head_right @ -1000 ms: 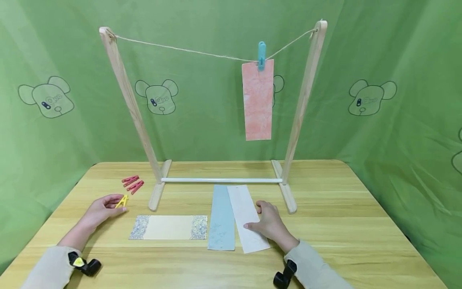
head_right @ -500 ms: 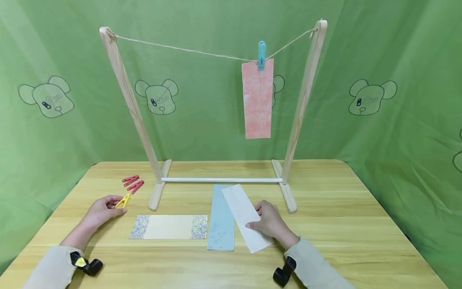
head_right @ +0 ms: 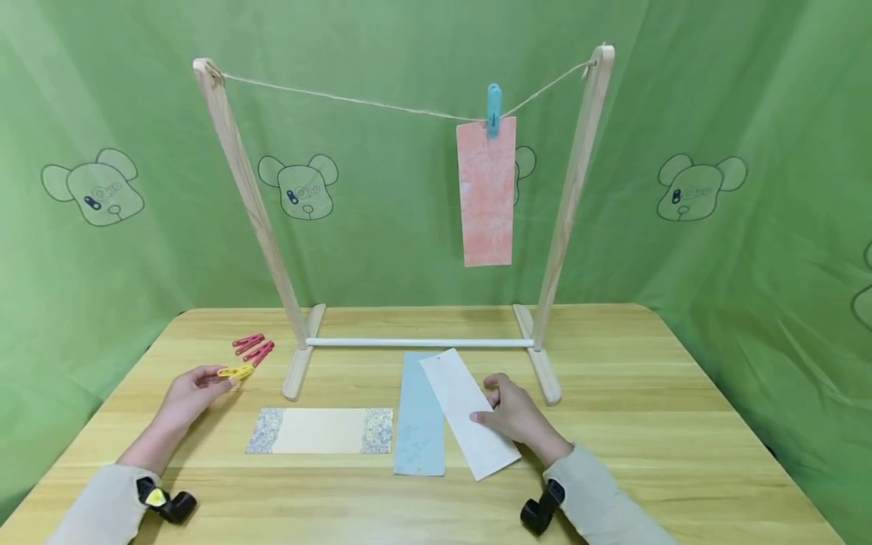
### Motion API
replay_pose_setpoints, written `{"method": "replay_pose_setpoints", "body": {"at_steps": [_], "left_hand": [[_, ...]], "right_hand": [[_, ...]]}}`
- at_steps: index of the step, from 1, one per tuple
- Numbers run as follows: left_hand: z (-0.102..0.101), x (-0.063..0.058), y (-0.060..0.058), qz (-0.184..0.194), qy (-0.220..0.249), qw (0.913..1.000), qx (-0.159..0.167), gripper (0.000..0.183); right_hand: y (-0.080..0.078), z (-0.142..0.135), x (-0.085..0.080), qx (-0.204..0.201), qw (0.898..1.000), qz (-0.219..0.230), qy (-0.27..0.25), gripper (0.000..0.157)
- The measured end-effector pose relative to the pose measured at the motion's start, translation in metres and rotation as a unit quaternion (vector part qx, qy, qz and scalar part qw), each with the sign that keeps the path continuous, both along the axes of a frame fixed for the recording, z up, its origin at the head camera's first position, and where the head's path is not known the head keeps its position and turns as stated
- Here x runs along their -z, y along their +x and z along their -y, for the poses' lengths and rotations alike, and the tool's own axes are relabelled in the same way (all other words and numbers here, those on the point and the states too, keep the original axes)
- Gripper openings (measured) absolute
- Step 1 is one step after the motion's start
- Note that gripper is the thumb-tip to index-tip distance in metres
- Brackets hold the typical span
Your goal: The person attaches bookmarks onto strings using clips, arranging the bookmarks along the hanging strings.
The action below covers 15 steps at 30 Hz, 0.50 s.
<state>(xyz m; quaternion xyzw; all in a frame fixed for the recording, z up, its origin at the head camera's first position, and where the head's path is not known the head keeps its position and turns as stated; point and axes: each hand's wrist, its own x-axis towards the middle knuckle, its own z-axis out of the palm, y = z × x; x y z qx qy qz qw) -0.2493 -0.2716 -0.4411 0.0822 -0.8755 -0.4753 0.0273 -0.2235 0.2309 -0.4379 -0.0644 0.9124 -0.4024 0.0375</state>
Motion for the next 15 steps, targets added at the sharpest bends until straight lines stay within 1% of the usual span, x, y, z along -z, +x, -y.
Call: {"method": "replay_pose_setpoints", "body": {"at_steps": [3, 5, 8, 9, 12, 15], "left_hand": [[0.000, -0.003, 0.000, -0.007, 0.033, 0.9993, -0.017, 0.055], [0.000, -0.007, 0.000, -0.015, 0.047, 0.9986, -0.021, 0.057], [0.000, -0.014, 0.001, -0.031, 0.060, 0.9976, -0.014, 0.058], [-0.001, -0.017, 0.001, -0.037, 0.064, 0.9972, -0.011, 0.058], [-0.004, -0.024, 0.002, -0.053, 0.075, 0.9957, -0.001, 0.059], [-0.008, -0.030, 0.001, -0.073, 0.094, 0.9929, 0.010, 0.058]], "right_hand": [[-0.003, -0.005, 0.001, -0.009, 0.999, 0.002, -0.034, 0.034], [-0.005, -0.009, 0.001, -0.014, 0.999, 0.003, -0.051, 0.025], [-0.007, -0.013, 0.001, -0.008, 0.997, 0.011, -0.075, 0.023], [-0.008, -0.014, 0.000, -0.001, 0.997, 0.015, -0.079, 0.023], [-0.008, -0.015, -0.002, 0.023, 0.997, 0.016, -0.078, 0.022], [-0.008, -0.015, -0.005, 0.045, 0.996, 0.014, -0.073, 0.018]]}}
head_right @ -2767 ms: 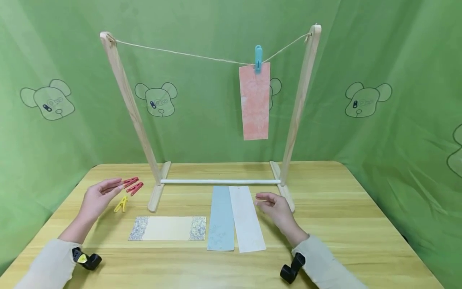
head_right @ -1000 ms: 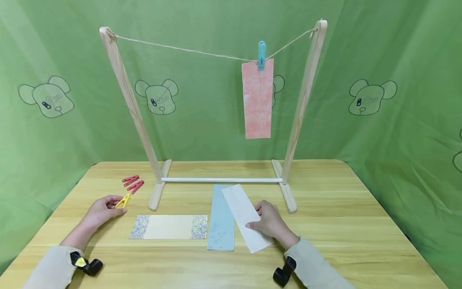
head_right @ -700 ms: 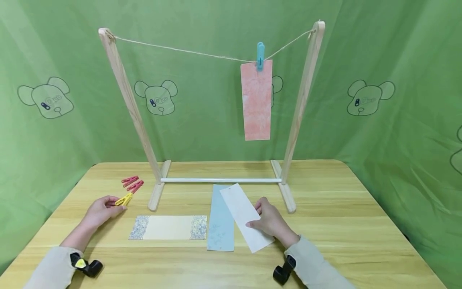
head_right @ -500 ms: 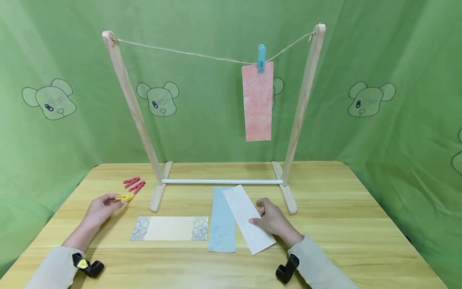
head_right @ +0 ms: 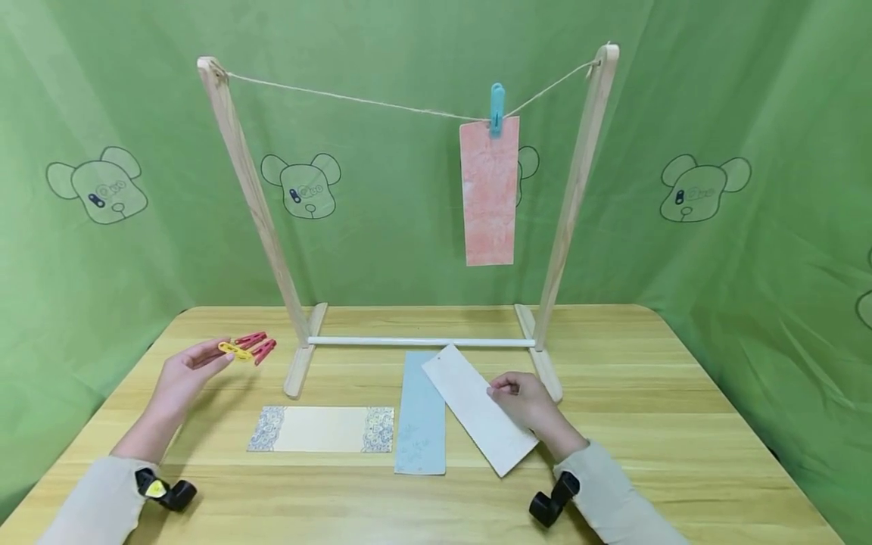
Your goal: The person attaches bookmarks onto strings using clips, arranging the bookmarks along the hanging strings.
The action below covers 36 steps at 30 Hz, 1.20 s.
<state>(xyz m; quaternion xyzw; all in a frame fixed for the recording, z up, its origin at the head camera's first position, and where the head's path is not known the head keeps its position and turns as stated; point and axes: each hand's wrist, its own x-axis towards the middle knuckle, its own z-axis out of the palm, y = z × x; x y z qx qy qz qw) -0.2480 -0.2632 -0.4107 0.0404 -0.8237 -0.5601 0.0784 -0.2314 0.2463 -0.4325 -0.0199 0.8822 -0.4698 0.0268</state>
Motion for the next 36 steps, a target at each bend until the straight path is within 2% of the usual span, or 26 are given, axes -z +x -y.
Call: {"method": "replay_pose_setpoints", "body": {"at_steps": [4, 8, 13, 16, 19, 23, 31, 36], "left_hand": [[-0.009, -0.008, -0.003, -0.020, 0.033, 0.9992, 0.008, 0.057], [-0.020, -0.019, -0.008, -0.021, 0.097, 0.9951, 0.002, 0.052], [-0.034, -0.031, -0.015, -0.030, 0.153, 0.9878, 0.007, 0.033], [-0.043, -0.037, -0.018, -0.049, 0.183, 0.9817, 0.023, 0.030], [-0.052, -0.044, -0.021, -0.068, 0.194, 0.9781, 0.036, 0.034], [-0.065, -0.053, -0.025, -0.085, 0.188, 0.9778, 0.040, 0.037], [-0.094, -0.073, -0.038, -0.098, 0.216, 0.9682, 0.080, 0.043], [-0.106, -0.090, -0.046, -0.113, 0.211, 0.9657, 0.100, 0.043]], "right_hand": [[0.000, -0.001, -0.006, 0.011, 1.000, -0.020, 0.006, 0.015], [-0.001, -0.001, -0.015, 0.016, 0.999, -0.049, -0.001, 0.015], [-0.004, 0.004, -0.027, 0.010, 0.996, -0.081, -0.041, 0.017], [-0.006, 0.011, -0.034, 0.008, 0.993, -0.097, -0.063, 0.019], [-0.010, 0.019, -0.042, 0.014, 0.992, -0.098, -0.079, 0.021], [-0.018, 0.029, -0.051, 0.016, 0.990, -0.089, -0.110, 0.024], [-0.038, 0.044, -0.065, 0.018, 0.979, -0.097, -0.181, 0.023], [-0.049, 0.055, -0.076, 0.015, 0.973, -0.106, -0.206, 0.023]]}}
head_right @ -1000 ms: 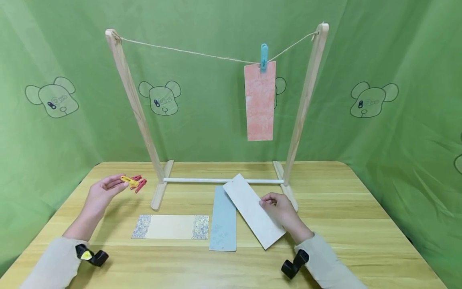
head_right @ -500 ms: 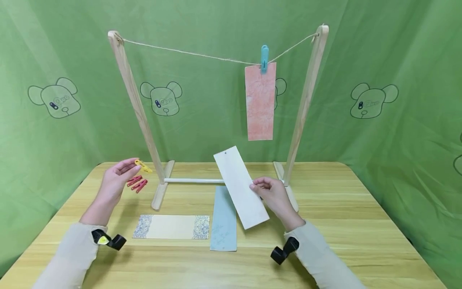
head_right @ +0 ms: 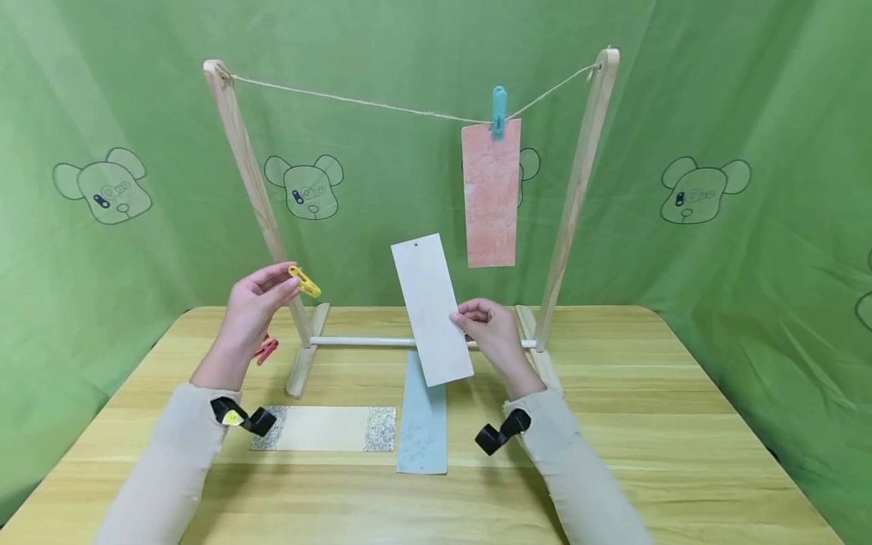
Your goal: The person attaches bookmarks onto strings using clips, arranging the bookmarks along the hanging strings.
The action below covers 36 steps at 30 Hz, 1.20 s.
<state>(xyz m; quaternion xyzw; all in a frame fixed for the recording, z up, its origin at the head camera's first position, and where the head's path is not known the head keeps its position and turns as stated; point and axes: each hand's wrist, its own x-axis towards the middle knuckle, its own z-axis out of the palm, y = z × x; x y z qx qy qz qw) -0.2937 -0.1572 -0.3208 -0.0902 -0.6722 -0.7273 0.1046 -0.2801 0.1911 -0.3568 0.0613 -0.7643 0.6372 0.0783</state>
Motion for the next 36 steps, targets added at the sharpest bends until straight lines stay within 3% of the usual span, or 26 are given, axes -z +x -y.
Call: {"method": "replay_pose_setpoints", "body": {"at_steps": [8, 15, 19, 28, 33, 36], "left_hand": [[-0.019, -0.038, -0.013, -0.015, -0.007, 0.9995, 0.026, 0.044], [-0.037, -0.071, -0.019, -0.043, -0.098, 0.9935, 0.039, 0.041], [-0.048, -0.094, -0.023, -0.055, -0.116, 0.9907, 0.044, 0.037], [-0.067, -0.136, -0.029, -0.105, -0.131, 0.9849, 0.044, 0.029], [-0.080, -0.164, -0.030, -0.096, -0.119, 0.9872, 0.044, 0.029], [-0.090, -0.181, -0.030, -0.095, -0.112, 0.9881, 0.045, 0.030]], "right_hand": [[-0.016, 0.012, -0.018, 0.025, 0.999, -0.027, -0.022, 0.016], [-0.024, 0.013, -0.028, 0.050, 0.997, -0.043, -0.048, 0.020], [-0.029, 0.011, -0.033, 0.069, 0.995, -0.060, -0.050, 0.023], [-0.038, 0.015, -0.044, 0.074, 0.993, -0.070, -0.054, 0.019], [-0.042, 0.019, -0.050, 0.066, 0.991, -0.087, -0.078, 0.008], [-0.045, 0.022, -0.052, 0.064, 0.988, -0.101, -0.095, 0.011]]}}
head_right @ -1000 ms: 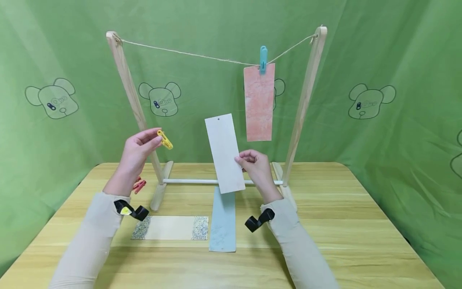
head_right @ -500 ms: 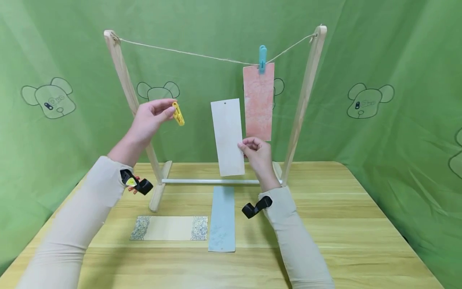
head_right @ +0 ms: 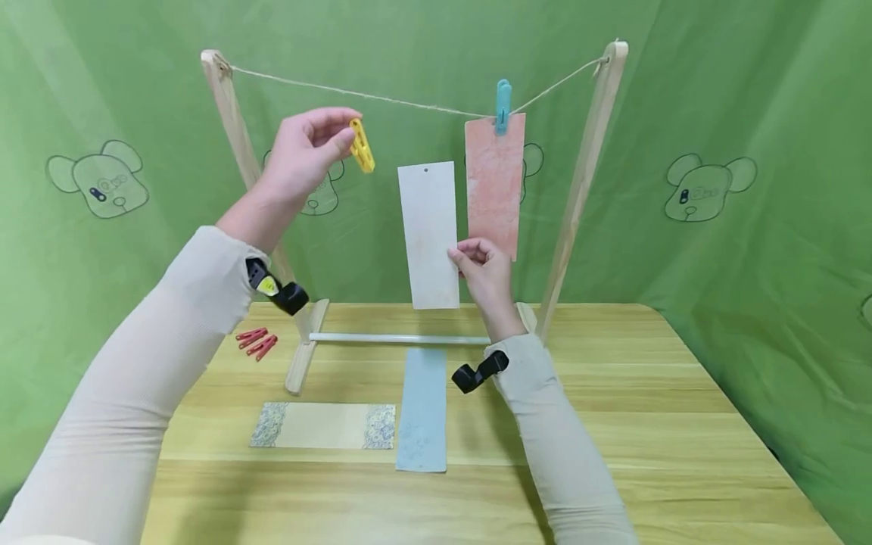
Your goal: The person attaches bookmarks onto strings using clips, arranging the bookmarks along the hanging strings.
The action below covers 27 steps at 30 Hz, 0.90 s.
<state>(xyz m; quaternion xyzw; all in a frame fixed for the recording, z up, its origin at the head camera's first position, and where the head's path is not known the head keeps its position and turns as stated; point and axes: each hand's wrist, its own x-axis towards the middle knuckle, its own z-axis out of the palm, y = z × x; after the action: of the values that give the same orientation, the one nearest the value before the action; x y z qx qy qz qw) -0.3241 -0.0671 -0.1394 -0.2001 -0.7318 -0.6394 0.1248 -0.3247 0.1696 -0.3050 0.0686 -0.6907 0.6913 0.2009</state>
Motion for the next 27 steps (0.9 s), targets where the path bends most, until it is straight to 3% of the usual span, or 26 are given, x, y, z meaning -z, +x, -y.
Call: {"method": "replay_pose_setpoints", "body": {"at_steps": [7, 13, 20, 27], "left_hand": [[-0.027, -0.035, 0.000, -0.003, 0.004, 0.9998, -0.019, 0.027], [-0.045, -0.056, -0.006, -0.037, 0.012, 0.9985, -0.037, 0.024], [-0.063, -0.068, -0.018, -0.072, 0.006, 0.9951, -0.067, 0.019], [-0.074, -0.070, -0.022, -0.047, -0.011, 0.9933, -0.105, 0.017]], "right_hand": [[-0.001, 0.005, -0.005, 0.006, 1.000, -0.003, -0.016, 0.010], [-0.001, 0.006, -0.009, 0.008, 0.999, -0.011, -0.045, 0.012], [0.000, 0.007, -0.012, 0.022, 0.998, -0.016, -0.058, 0.012], [-0.001, 0.007, -0.012, 0.019, 0.998, -0.019, -0.064, 0.012]]}}
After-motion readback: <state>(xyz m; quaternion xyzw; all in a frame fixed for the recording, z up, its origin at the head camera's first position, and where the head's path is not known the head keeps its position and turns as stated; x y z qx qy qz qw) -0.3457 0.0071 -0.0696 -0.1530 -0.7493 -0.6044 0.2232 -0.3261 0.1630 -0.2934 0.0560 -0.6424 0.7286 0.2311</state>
